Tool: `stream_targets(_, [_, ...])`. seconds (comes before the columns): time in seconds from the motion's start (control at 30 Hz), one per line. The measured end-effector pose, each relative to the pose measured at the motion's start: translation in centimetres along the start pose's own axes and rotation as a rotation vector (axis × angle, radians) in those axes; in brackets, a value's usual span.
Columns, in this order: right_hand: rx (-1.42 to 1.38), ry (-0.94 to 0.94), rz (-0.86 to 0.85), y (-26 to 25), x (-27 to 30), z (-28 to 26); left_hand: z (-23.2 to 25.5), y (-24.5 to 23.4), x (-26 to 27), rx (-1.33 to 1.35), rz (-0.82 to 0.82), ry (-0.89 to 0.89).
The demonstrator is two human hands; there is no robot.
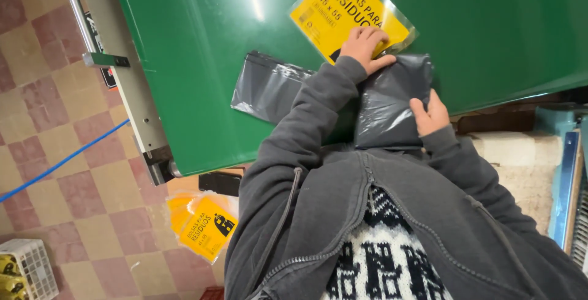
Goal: Folding black plastic bags and inserting them into yellow product sleeves on a factory workstation.
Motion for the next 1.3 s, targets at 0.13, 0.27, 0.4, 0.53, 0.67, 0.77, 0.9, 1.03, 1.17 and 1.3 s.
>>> stream_targets(0.13, [0.179, 0.007, -0.064, 1.5, -1.1, -1.5, -0.9, 2.4, 0.1, 0.012, 0.020, 0.016])
stream_targets(0.27, [0.708, -0.073, -0.044, 2.1, -1.8, -0.8, -2.9, 6.2, 0.1, 0.059, -0.048, -0.014])
stream_targets(0.4, [0.844, -0.125, -0.066, 2.4, -2.9, -0.5, -1.8, 5.6, 0.2, 0.149, -0.028, -0.050])
stream_targets(0.53, [0.633, -0.106, -0.062, 2.1, -4.5, -0.8, -1.3, 4.1, 0.5, 0.116, 0.106, -0.063])
stream_targets(0.67, [0.481, -0.144, -0.075, 2.5, -4.7, -0.8, -2.7, 4.2, 0.5, 0.173, -0.050, -0.244])
stream_targets(0.77, [0.557, -0.258, -0.050, 2.8, -4.7, -1.7, -3.2, 4.4, 0.0, 0.272, -0.104, -0.319])
stream_targets(0.9, [0.711, -0.455, -0.004, 3.6, -4.8, -3.0, -2.0, 3.7, -0.7, 0.317, 0.000, -0.260])
stream_targets(1.03, [0.777, -0.264, -0.120, 4.3, -6.3, -3.6, 0.1, 2.2, -1.1, 0.250, 0.089, -0.111])
stream_targets(1.17, [0.836, -0.108, -0.186, 4.3, -8.2, -1.4, 1.3, 1.8, -0.7, 0.056, 0.114, 0.068])
stream_targets(1.3, [0.725, -0.252, -0.007, 3.8, -7.9, -2.0, 5.0, -1.6, 1.2, -0.113, 0.059, 0.285])
Point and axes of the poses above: each hand's wrist, its own x-axis away from the middle knuckle, its own y-axis out of the palm, z = x × y, the point moved 2 cm from there along -x, towards the middle knuckle, and after that the axes turned 3 degrees about y, right-handed, at the moved point
